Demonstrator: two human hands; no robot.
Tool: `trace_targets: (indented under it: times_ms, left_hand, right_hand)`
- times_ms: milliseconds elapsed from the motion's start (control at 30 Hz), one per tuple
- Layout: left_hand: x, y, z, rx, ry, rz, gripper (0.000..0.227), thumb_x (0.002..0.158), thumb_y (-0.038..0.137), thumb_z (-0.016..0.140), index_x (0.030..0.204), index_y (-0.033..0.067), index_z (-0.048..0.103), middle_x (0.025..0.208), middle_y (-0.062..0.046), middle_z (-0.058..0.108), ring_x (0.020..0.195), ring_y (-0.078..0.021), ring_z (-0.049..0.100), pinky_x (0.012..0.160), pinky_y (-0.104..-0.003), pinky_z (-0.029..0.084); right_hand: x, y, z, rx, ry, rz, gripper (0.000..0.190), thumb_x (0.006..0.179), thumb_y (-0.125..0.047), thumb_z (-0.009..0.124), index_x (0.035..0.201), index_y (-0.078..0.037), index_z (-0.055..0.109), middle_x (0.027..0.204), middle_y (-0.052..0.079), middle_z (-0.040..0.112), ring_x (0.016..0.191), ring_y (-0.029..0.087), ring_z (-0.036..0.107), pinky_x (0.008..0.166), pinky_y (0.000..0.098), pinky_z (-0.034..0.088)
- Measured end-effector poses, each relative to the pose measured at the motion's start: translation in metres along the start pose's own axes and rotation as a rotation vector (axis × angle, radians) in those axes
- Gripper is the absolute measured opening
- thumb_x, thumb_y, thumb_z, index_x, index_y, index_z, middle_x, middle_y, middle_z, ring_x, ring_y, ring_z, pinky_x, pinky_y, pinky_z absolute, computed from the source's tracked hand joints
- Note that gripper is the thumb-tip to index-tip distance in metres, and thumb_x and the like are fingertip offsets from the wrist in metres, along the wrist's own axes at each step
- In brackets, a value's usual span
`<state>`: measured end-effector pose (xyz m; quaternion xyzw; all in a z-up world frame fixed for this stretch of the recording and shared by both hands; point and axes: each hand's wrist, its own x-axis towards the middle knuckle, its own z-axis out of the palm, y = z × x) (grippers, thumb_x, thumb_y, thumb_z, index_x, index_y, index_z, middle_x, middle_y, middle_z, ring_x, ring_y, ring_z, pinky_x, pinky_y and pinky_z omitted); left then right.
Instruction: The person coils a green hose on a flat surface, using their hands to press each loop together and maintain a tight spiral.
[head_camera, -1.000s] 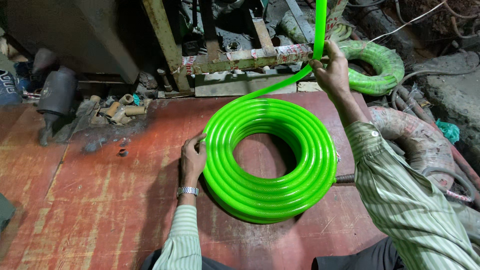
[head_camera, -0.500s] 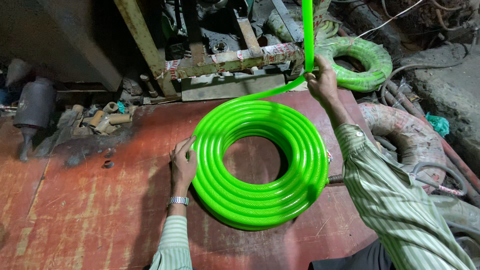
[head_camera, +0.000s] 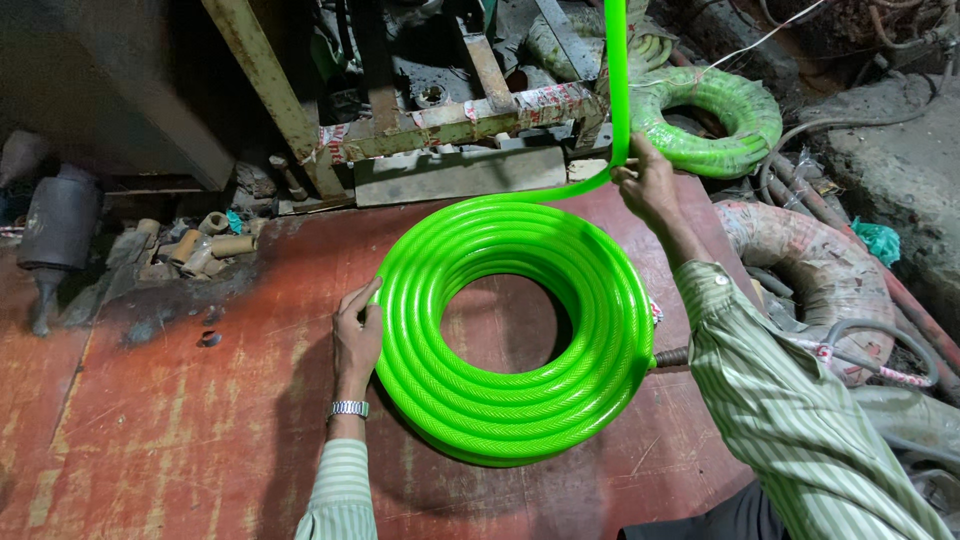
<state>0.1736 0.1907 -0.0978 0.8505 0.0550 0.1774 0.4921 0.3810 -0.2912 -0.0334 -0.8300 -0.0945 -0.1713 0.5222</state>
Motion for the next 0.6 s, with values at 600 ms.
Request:
trace_targets:
  times_ms: [600]
  left_hand:
    - [0.088,0.009,0.023,-0.111,-0.275,-0.058,0.041,0.095,0.017,0.052,0.131,0.0237,0.071,0.136,-0.01,0.066,0.135,-0.0287,0.053,0.116,-0.043,0.04]
  right_hand:
    - [-0.042,-0.015,-0.011,0.075,-0.031,0.037,0.034,0.095,0.014,0.061,0.125,0.0,0.055,0.119,0.03,0.054,0.101,0.052,0.063,0.081,0.0541,0.06]
